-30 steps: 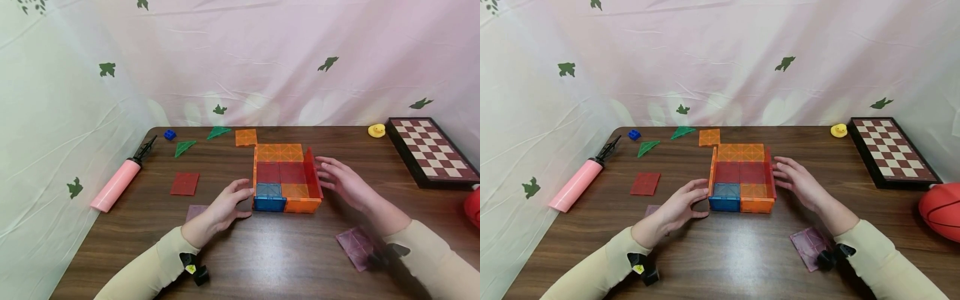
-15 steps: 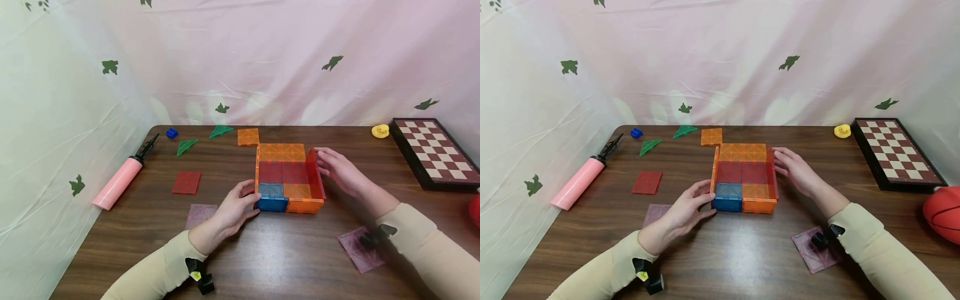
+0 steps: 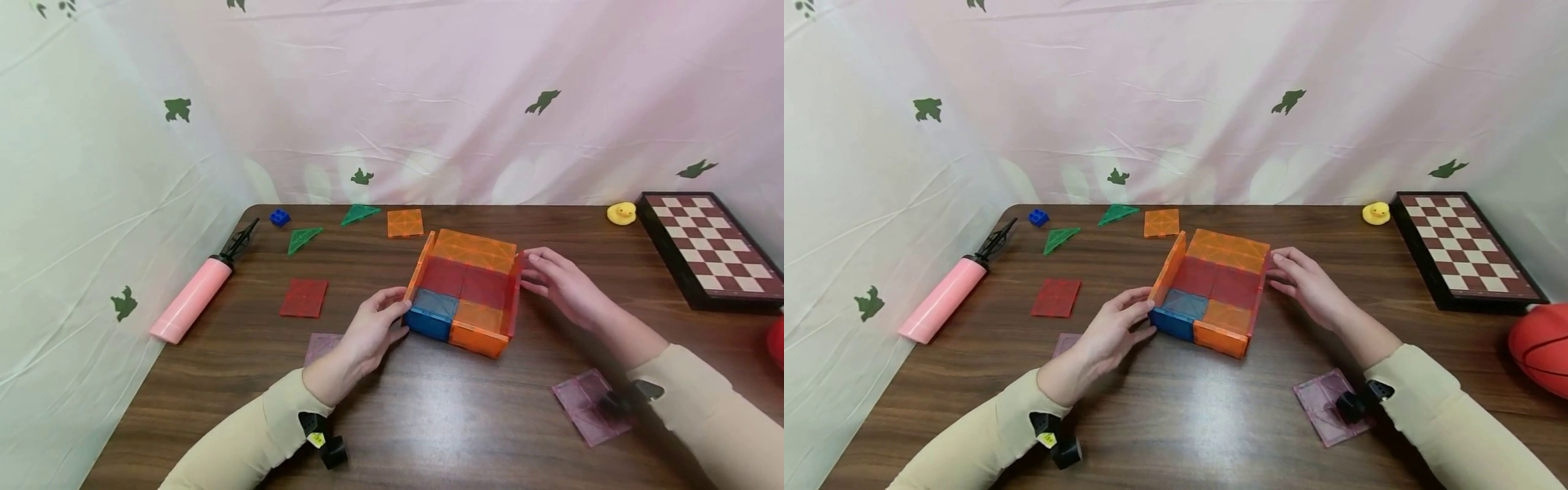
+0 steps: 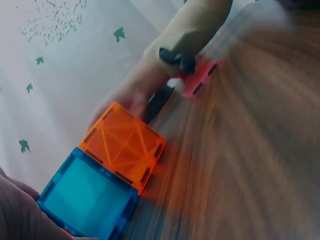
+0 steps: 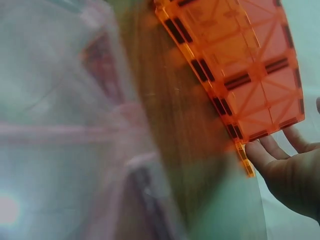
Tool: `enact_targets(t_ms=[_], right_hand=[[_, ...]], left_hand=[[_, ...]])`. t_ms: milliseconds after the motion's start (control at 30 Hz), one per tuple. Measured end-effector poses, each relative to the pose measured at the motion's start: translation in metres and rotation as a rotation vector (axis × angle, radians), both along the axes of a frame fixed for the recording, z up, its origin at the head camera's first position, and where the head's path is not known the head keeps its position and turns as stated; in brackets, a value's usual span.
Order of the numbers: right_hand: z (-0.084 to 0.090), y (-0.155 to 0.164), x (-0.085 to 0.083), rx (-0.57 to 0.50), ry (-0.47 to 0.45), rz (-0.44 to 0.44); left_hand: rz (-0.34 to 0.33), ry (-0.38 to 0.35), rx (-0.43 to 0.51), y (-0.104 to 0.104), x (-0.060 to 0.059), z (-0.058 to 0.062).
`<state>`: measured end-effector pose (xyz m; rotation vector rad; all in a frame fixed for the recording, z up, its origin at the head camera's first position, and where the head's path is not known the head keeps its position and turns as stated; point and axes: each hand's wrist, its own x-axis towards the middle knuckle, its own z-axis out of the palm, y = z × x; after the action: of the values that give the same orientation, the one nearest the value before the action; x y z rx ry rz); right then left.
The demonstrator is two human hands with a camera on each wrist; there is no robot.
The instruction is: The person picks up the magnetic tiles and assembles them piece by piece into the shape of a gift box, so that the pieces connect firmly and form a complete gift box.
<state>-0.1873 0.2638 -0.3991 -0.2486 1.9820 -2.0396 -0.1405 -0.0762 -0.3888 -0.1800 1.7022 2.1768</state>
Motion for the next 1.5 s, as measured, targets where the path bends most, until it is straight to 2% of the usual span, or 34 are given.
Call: enact_targets(t_ms=[100,267,500,600,700,800,867,933,1033,1167,1233,1367,1500], right_hand=[[0.001,0.006,0.009,-0.002,-0.005,0.007],[0.004,0.015,0.027,0.079,0.004,0.053],[0.009,0.021,0.044,0.124,0.018,0.159],[0.011,0.022,0.049,0.129,0.002,0.230],[0.013,0.023,0.052,0.098,-0.009,0.339],[0.014,0.024,0.053,0.031,-0.016,0.455],[0.014,0.024,0.052,0.008,-0.026,0.491],[0.014,0.026,0.049,0.010,-0.009,0.477],[0.013,0.030,0.044,0.043,0.011,0.363],[0.009,0.037,0.036,0.015,-0.042,0.147],[0.007,0.041,0.033,-0.024,-0.084,0.077],[0.002,0.045,0.030,-0.054,-0.116,0.039],[0.000,0.044,0.028,-0.004,-0.114,0.043]], left_hand=[[0.040,0.008,-0.005,-0.003,-0.009,0.000],[0.098,0.024,-0.008,-0.007,-0.028,-0.002],[0.130,0.047,0.007,-0.007,-0.057,-0.005],[0.138,0.044,0.021,-0.005,-0.068,-0.006],[0.151,0.036,0.055,-0.003,-0.076,-0.007],[0.157,0.027,0.086,-0.001,-0.080,-0.007],[0.165,0.021,0.103,-0.001,-0.080,-0.007],[0.176,0.018,0.114,-0.001,-0.079,-0.006],[0.184,0.014,0.116,-0.004,-0.071,-0.006],[0.132,0.007,0.086,-0.011,-0.049,-0.002],[0.091,0.004,0.071,-0.013,-0.036,-0.001],[0.012,-0.004,0.069,-0.017,-0.011,-0.002],[-0.072,-0.011,0.077,-0.016,0.003,-0.006]])
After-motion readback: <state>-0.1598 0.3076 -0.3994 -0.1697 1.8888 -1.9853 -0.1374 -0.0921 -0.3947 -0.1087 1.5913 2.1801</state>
